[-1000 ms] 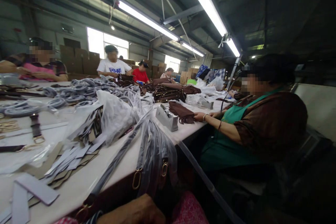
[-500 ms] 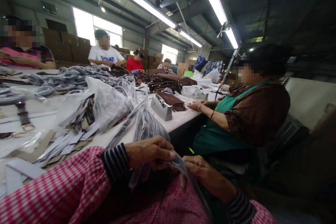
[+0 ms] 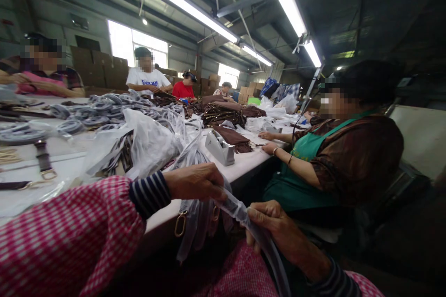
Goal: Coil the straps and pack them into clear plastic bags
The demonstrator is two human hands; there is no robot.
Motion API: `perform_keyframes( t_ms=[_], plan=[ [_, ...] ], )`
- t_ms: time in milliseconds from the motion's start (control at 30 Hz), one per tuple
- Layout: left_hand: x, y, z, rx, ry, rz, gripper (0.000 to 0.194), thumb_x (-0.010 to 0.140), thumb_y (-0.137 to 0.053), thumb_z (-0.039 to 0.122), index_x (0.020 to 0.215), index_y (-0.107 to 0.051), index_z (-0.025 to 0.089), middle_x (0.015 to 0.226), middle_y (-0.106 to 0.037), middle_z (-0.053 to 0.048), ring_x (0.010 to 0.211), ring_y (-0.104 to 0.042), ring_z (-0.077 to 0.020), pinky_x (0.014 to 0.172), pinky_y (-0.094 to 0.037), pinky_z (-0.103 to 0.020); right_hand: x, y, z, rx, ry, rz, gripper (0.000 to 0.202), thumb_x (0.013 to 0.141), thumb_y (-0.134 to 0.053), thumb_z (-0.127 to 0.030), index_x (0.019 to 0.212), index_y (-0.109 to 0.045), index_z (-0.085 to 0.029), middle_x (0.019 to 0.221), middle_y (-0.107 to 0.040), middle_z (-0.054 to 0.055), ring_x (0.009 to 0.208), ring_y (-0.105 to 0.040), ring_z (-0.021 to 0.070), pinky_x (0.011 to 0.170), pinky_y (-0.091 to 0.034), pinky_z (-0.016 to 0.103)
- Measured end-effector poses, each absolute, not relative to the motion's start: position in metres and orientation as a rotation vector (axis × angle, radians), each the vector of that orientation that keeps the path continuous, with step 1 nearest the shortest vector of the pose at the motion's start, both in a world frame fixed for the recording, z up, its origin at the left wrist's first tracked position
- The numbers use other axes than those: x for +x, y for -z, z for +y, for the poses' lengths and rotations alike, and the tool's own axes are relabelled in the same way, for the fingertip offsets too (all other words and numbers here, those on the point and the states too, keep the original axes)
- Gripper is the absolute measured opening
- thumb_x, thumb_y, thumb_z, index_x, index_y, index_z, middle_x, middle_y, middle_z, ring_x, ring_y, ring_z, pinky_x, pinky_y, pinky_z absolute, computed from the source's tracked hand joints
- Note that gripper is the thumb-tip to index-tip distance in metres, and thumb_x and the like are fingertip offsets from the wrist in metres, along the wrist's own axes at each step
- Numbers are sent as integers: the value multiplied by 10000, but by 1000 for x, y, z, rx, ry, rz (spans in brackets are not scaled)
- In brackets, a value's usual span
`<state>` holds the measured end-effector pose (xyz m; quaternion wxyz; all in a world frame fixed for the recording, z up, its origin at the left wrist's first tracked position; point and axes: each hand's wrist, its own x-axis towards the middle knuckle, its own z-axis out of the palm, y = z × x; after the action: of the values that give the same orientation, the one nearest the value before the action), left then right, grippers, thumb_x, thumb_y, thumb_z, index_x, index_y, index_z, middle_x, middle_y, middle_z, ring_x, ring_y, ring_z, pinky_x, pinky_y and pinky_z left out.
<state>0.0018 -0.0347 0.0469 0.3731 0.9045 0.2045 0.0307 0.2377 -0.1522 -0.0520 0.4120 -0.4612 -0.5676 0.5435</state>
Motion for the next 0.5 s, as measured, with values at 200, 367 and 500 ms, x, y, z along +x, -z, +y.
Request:
perform_keyframes(
  t_ms=[200,367,500],
  plan=[
    [40,-67,-38,2357,-204,458,365,864,-611,390,578,-563,168,507,-502,32,479,-417,-98,473,-304,-239,235,5,-134,-1195,-1094,-1510,511,926,-628,-620,790,-651,-128,599,-672,25,401,-513,82,368,-282,172],
    [51,-70,-35,2337,-205,419,448,962,-526,454,604,-528,184,530,-592,2,464,-507,-111,481,-387,-223,252,-11,-130,-1206,-794,-1711,560,968,-587,-605,629,-510,-167,518,-420,-60,479,-323,62,442,-216,215],
    [38,-68,-24,2366,-179,393,499,990,-508,557,678,-591,177,632,-696,-41,492,-600,-133,536,-469,-227,276,-25,-143,-1287,-656,-1822,563,988,-555,-606,627,-482,-181,556,-423,-50,523,-339,83,485,-236,240]
  ],
)
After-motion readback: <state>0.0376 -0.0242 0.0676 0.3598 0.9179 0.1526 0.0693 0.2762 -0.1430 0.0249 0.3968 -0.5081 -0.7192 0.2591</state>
